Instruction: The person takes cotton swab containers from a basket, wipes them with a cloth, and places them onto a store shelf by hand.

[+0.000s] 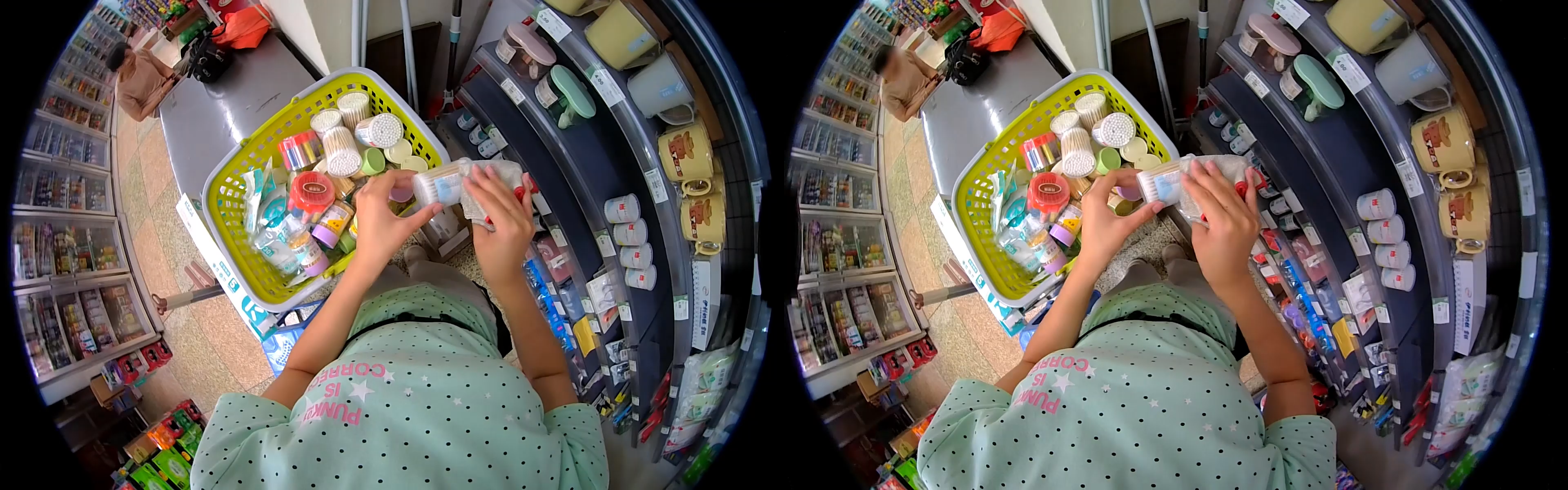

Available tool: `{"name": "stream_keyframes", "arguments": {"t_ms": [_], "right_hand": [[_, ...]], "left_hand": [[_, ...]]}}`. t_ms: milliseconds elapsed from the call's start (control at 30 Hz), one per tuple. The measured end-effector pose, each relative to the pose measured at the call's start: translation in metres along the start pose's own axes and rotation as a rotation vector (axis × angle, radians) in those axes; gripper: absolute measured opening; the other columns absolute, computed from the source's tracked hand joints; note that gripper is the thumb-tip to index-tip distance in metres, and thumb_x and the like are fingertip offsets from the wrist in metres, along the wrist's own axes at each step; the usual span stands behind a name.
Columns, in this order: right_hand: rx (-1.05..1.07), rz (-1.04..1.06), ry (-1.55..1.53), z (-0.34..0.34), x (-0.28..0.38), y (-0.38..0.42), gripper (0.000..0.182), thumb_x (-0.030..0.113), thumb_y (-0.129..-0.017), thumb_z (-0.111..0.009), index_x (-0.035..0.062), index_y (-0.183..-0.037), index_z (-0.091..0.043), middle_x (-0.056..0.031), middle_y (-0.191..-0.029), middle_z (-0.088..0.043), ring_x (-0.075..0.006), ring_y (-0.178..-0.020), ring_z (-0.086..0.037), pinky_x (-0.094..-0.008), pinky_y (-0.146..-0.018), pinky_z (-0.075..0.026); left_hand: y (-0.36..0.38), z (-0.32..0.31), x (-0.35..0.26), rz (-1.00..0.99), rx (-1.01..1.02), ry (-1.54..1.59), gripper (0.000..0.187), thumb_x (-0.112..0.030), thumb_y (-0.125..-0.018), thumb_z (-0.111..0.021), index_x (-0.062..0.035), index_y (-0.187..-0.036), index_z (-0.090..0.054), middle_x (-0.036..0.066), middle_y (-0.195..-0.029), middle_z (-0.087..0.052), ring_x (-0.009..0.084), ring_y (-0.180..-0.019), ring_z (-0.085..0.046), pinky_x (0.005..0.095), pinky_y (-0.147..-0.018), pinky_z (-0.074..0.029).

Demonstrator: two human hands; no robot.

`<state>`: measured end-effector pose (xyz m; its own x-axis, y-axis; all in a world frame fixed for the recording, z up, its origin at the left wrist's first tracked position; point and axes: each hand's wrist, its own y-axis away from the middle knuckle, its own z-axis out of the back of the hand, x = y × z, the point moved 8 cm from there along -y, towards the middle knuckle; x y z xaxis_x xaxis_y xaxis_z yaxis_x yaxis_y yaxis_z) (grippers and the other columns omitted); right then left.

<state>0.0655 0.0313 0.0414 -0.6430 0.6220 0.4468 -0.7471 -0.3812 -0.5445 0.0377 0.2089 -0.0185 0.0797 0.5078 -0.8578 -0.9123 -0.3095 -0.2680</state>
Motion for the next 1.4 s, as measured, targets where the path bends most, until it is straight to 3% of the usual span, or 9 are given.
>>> {"name": "stream_keyframes", "arguments": {"t_ms": [233, 433, 533, 633, 767, 867, 967, 1067, 1400], "right_hand": [[0.056, 0.025, -0.103, -0.01, 0.026, 0.011, 0.053, -0.008, -0.067, -0.07, 0.0094, -0.117, -0.074, -0.008, -0.128, -0.069, -0.0252, -0.124, -0.063, -0.0514, -0.116, -0.036], [0.191, 0.108, -0.37, -0.02, 0.051, 0.014, 0.052, -0.009, -0.067, -0.067, 0.0097, -0.115, -0.075, -0.0072, -0.127, -0.07, -0.0231, -0.124, -0.063, -0.0512, -0.114, -0.037], [0.129, 0.079, -0.406, -0.002, 0.038, 0.003, 0.051, -0.01, -0.068, -0.066, 0.0098, -0.114, -0.075, -0.0072, -0.125, -0.071, -0.0231, -0.124, -0.064, -0.0522, -0.115, -0.036], [-0.032, 0.063, -0.214, 0.013, 0.016, -0.006, 0.05, -0.01, -0.069, -0.066, 0.0087, -0.114, -0.075, -0.0071, -0.124, -0.071, -0.0233, -0.124, -0.063, -0.0531, -0.116, -0.034], [-0.005, -0.011, -0.093, 0.003, -0.006, -0.006, 0.051, -0.011, -0.068, -0.066, 0.0082, -0.114, -0.075, -0.0068, -0.124, -0.071, -0.0246, -0.124, -0.063, -0.0537, -0.117, -0.032], [-0.009, -0.005, -0.064, 0.0, -0.002, -0.005, 0.053, -0.012, -0.067, -0.066, 0.0083, -0.115, -0.074, -0.0071, -0.125, -0.071, -0.0248, -0.124, -0.063, -0.0535, -0.117, -0.032], [-0.023, -0.011, -0.052, 0.0, -0.002, -0.001, 0.054, -0.012, -0.066, -0.066, 0.0083, -0.116, -0.074, -0.0073, -0.125, -0.071, -0.0245, -0.124, -0.063, -0.0533, -0.117, -0.033], [-0.035, -0.036, -0.048, -0.001, -0.004, 0.004, 0.052, -0.012, -0.067, -0.067, 0.0079, -0.115, -0.074, -0.0073, -0.125, -0.071, -0.0243, -0.123, -0.064, -0.053, -0.117, -0.033], [-0.024, 0.004, -0.121, -0.012, 0.024, 0.016, 0.048, -0.007, -0.069, -0.072, 0.0094, -0.114, -0.075, -0.0071, -0.125, -0.071, -0.0246, -0.122, -0.064, -0.0491, -0.113, -0.04]], "left_hand": [[0.006, -0.001, -0.001, 0.015, -0.037, 0.038, 0.044, -0.006, -0.065, -0.084, -0.0007, -0.106, -0.069, 0.009, -0.092, -0.07, 0.021, -0.087, -0.063, 0.0342, -0.083, -0.05], [0.004, 0.001, 0.003, 0.04, -0.081, 0.213, 0.047, 0.0, -0.061, -0.08, -0.0002, -0.106, -0.069, 0.013, -0.092, -0.07, 0.0275, -0.084, -0.067, 0.0361, -0.08, -0.051], [0.005, 0.003, 0.004, 0.053, -0.07, 0.161, 0.049, 0.004, -0.06, -0.081, -0.001, -0.107, -0.067, 0.012, -0.097, -0.07, 0.0288, -0.089, -0.066, 0.035, -0.081, -0.051], [0.006, 0.005, -0.007, -0.045, -0.095, 0.146, 0.053, 0.007, -0.059, -0.082, -0.0024, -0.109, -0.064, 0.011, -0.104, -0.069, 0.0287, -0.093, -0.065, 0.0352, -0.082, -0.052], [0.008, -0.001, -0.004, -0.051, -0.048, 0.089, 0.057, 0.0, -0.062, -0.088, -0.0031, -0.113, -0.064, 0.009, -0.114, -0.067, 0.0215, -0.097, -0.064, 0.033, -0.088, -0.051], [0.005, 0.001, -0.01, -0.058, -0.035, 0.098, 0.053, -0.008, -0.066, -0.089, -0.0028, -0.112, -0.064, 0.009, -0.108, -0.069, 0.0221, -0.093, -0.065, 0.0329, -0.086, -0.052], [0.001, -0.002, -0.002, 0.07, -0.017, 0.127, 0.05, -0.016, -0.069, -0.09, 0.0, -0.11, -0.065, 0.009, -0.099, -0.071, 0.0202, -0.087, -0.066, 0.0326, -0.085, -0.052], [0.002, -0.008, 0.014, 0.182, 0.047, 0.189, 0.049, -0.016, -0.068, -0.091, 0.0032, -0.106, -0.067, 0.009, -0.094, -0.072, 0.0181, -0.085, -0.066, 0.0326, -0.085, -0.052], [0.005, -0.007, 0.011, 0.117, 0.007, 0.166, 0.045, -0.009, -0.067, -0.085, 0.0036, -0.106, -0.068, 0.01, -0.094, -0.071, 0.0168, -0.088, -0.064, 0.0317, -0.085, -0.051]]}}
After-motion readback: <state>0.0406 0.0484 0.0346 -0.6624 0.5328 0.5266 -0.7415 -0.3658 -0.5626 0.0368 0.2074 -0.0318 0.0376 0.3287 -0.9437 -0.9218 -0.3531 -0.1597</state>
